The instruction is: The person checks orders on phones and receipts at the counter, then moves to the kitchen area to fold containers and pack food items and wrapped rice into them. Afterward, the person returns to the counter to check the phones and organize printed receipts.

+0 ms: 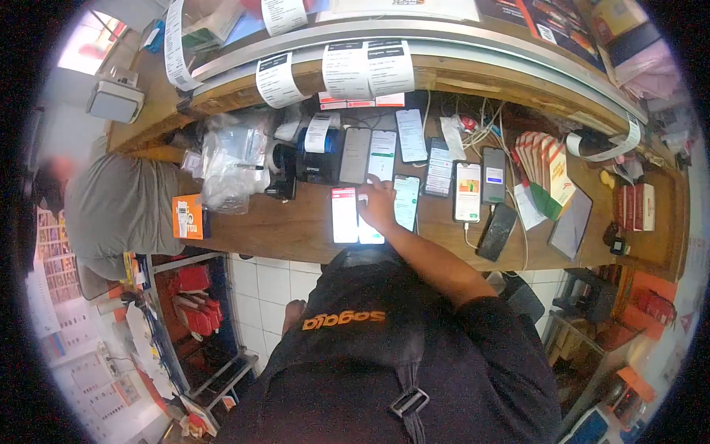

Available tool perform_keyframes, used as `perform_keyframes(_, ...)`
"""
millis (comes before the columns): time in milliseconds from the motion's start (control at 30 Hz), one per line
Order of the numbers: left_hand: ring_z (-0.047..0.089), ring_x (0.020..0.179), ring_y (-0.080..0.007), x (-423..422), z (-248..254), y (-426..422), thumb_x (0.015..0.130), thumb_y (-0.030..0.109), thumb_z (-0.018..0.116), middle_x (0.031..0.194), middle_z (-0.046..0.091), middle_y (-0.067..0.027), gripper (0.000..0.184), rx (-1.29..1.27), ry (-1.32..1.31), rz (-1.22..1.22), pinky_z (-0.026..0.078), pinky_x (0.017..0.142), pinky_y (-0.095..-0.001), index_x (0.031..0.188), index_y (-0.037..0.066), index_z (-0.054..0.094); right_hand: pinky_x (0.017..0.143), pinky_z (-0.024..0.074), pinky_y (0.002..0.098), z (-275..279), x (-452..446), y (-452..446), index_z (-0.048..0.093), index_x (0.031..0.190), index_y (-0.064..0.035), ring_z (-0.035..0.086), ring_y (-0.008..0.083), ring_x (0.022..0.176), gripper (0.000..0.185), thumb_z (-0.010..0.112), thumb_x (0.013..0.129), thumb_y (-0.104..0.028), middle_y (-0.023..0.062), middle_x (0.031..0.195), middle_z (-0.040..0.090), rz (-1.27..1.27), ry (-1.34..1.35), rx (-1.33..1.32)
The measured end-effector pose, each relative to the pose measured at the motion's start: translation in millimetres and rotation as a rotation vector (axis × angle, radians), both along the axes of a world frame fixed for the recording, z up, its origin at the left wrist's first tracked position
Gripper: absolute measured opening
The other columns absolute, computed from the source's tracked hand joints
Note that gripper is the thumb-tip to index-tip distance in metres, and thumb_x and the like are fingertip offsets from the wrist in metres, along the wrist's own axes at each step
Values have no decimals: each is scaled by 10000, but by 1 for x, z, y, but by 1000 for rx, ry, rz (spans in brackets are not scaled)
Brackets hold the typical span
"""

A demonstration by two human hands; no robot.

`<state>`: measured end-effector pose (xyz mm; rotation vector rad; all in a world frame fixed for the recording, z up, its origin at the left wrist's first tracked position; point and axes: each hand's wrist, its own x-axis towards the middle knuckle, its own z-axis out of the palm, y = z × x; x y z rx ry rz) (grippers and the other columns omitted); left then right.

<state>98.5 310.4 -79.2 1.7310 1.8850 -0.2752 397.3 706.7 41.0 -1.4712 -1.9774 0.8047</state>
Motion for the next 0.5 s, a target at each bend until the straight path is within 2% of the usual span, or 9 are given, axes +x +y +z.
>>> perform_keyframes(33,613,735,-333,1,8,10,802,199,534,707,588,-144,131,120,-9,17,478,656,-443,760,92,599,930,345,475,1,-1,-1,674,907,-135,447,363,1122,223,626,691,-112,67,1333,504,16,1,-7)
perform_keyframes(133,596,703,-340,2,22,29,805,178,524,674,561,-141,121,191,-127,105,465,638,-452,750,94,592,935,345,469,-1,-6,3,682,919,-153,444,356,1131,238,626,690,-119,44,1355,504,23,-28,-43)
perform_keyframes(200,600,711,-342,-6,8,29,802,174,522,686,573,-143,115,174,-80,23,467,640,-456,753,101,596,942,339,463,-3,-11,5,684,920,-172,450,354,1130,240,636,688,-135,27,1353,514,130,-112,-89)
perform_keyframes(267,605,718,-341,-9,2,30,797,182,530,699,586,-142,114,141,-41,-38,469,644,-461,755,103,600,946,336,464,-8,-13,9,685,933,-187,460,341,1117,257,642,684,-143,12,1347,524,175,-84,-52)
perform_keyframes(333,607,722,-341,-10,5,27,792,184,537,704,591,-141,109,126,-46,-46,472,646,-460,760,105,604,952,328,475,-2,-10,7,673,942,-188,486,310,1085,260,645,689,-134,29,1336,534,130,80,25)
perform_keyframes(367,609,726,-341,-9,5,27,786,187,544,709,596,-139,104,111,-50,-47,474,648,-460,765,107,607,957,323,472,-7,-6,9,655,934,-147,504,289,1049,231,641,706,-115,69,1238,569,7,159,62)
perform_keyframes(400,609,726,-341,-10,2,29,786,187,544,709,596,-139,104,113,-51,-47,474,648,-460,765,107,607,957,323,472,-4,2,16,655,934,-147,504,289,1049,231,641,706,-115,69,1238,569,7,158,65)
perform_keyframes(467,612,731,-343,-11,0,21,777,189,558,712,600,-135,96,-1,9,-21,477,655,-462,777,110,612,894,388,415,1,29,29,634,941,-94,534,286,980,206,621,736,-77,102,1104,580,-285,88,246)
perform_keyframes(500,612,733,-346,-9,3,22,780,183,557,736,612,-141,99,-36,7,-26,478,660,-469,793,107,619,846,415,386,3,45,35,621,961,-70,541,277,943,226,605,738,-49,104,1057,576,-305,180,223)
